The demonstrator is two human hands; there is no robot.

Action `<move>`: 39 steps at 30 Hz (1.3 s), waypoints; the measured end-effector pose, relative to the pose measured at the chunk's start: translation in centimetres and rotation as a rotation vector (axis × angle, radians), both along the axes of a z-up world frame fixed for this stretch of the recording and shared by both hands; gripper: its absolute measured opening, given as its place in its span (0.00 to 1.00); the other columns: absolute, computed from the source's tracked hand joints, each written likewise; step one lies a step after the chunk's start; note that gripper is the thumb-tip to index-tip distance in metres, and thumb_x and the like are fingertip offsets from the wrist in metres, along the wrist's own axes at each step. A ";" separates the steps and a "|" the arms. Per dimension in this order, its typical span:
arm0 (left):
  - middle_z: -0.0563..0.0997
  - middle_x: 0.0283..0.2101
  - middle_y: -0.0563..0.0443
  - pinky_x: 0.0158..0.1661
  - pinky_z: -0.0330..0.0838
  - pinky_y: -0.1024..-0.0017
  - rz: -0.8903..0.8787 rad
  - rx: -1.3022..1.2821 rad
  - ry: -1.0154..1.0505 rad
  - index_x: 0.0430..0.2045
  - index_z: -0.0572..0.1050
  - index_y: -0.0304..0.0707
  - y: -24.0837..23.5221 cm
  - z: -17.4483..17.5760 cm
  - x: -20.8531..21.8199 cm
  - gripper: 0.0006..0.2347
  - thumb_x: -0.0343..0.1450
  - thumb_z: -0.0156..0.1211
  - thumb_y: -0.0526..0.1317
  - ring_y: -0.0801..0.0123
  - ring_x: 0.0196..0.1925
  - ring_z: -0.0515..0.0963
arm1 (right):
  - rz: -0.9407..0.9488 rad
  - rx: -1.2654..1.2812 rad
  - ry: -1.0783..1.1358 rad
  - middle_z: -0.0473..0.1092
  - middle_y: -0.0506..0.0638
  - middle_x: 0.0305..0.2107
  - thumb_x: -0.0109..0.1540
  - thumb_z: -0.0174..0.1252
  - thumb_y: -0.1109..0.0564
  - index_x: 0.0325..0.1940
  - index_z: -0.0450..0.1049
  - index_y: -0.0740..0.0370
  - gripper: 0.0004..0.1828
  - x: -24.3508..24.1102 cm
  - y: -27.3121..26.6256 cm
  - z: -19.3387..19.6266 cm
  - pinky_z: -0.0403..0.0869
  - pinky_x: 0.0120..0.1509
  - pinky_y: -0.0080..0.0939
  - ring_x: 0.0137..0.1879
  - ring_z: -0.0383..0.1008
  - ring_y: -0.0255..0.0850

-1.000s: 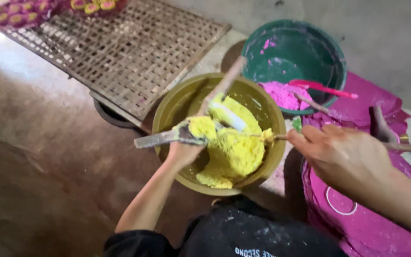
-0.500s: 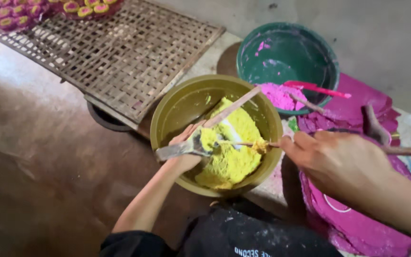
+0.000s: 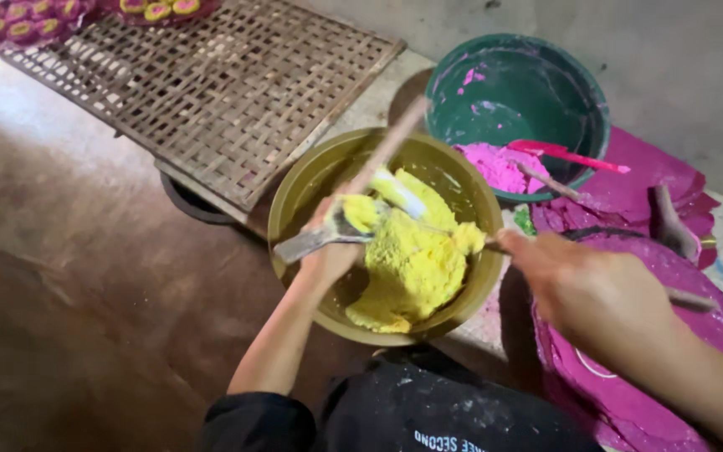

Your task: The person uses a manual dough press to form yellow dough into ring shapes on a pink sheet, then places pink dough on top to create layered rings. They repeat this process multiple times, arranging the finished pieces on a tray.

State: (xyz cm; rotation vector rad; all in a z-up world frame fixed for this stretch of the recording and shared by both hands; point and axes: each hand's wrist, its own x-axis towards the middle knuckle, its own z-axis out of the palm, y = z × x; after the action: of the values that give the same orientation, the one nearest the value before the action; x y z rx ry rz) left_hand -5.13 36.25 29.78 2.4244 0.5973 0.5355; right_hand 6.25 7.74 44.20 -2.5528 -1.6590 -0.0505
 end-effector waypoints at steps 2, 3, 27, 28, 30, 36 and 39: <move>0.79 0.59 0.44 0.47 0.80 0.60 0.075 0.271 -0.230 0.57 0.72 0.47 0.1 -0.4 1.2 0.22 0.69 0.68 0.45 0.51 0.55 0.82 | -0.053 0.314 0.171 0.77 0.58 0.50 0.59 0.58 0.62 0.65 0.70 0.56 0.28 0.7 0.1 -1.3 0.79 0.44 0.48 0.45 0.81 0.53; 0.77 0.61 0.41 0.45 0.80 0.59 0.106 0.406 -0.347 0.58 0.71 0.44 -0.1 -0.7 1.9 0.24 0.67 0.69 0.43 0.48 0.56 0.81 | -0.018 0.392 0.336 0.76 0.60 0.50 0.59 0.59 0.63 0.67 0.68 0.59 0.30 1.3 1.4 -3.0 0.79 0.49 0.47 0.47 0.81 0.52; 0.83 0.47 0.38 0.42 0.77 0.61 -0.150 -0.492 -0.220 0.53 0.76 0.36 5.0 -1.3 8.0 0.16 0.70 0.56 0.29 0.56 0.46 0.80 | -0.353 0.438 0.909 0.76 0.61 0.48 0.70 0.55 0.55 0.64 0.73 0.63 0.19 3.0 0.8 -15.1 0.76 0.58 0.46 0.51 0.78 0.48; 0.81 0.48 0.43 0.45 0.78 0.64 -0.269 -0.611 -0.200 0.52 0.75 0.36 5.7 -1.3 7.5 0.17 0.68 0.57 0.29 0.60 0.49 0.79 | -0.471 0.444 0.977 0.76 0.66 0.44 0.73 0.55 0.54 0.59 0.77 0.68 0.16 4.7 -0.1 -14.2 0.77 0.56 0.49 0.48 0.76 0.53; 0.79 0.49 0.52 0.51 0.80 0.71 -0.507 -0.849 -0.143 0.49 0.72 0.37 6.5 -1.8 5.7 0.19 0.63 0.60 0.28 0.68 0.53 0.78 | -0.282 0.751 0.966 0.78 0.55 0.46 0.68 0.55 0.54 0.67 0.72 0.61 0.23 7.8 -0.9 -12.7 0.76 0.54 0.41 0.48 0.76 0.41; 0.80 0.40 0.51 0.41 0.76 0.71 -0.429 -1.238 -0.122 0.42 0.77 0.34 6.3 -4.9 5.0 0.17 0.61 0.59 0.23 0.69 0.42 0.79 | 0.033 0.631 0.760 0.79 0.57 0.49 0.66 0.56 0.58 0.62 0.74 0.67 0.20 7.2 -1.8 -12.3 0.75 0.59 0.41 0.54 0.80 0.44; 0.79 0.37 0.48 0.36 0.74 0.70 -0.527 -1.233 -0.166 0.38 0.76 0.28 6.7 -5.3 4.5 0.12 0.62 0.60 0.23 0.67 0.37 0.78 | 0.056 0.684 0.625 0.77 0.61 0.53 0.66 0.56 0.60 0.63 0.72 0.68 0.21 6.4 -2.1 -11.3 0.74 0.63 0.42 0.57 0.80 0.45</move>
State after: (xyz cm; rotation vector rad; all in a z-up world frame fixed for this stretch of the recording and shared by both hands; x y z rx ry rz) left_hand -0.60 42.93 24.53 1.2456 0.0972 0.0601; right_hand 12.62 5.65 32.85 -1.7608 -1.1917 0.1442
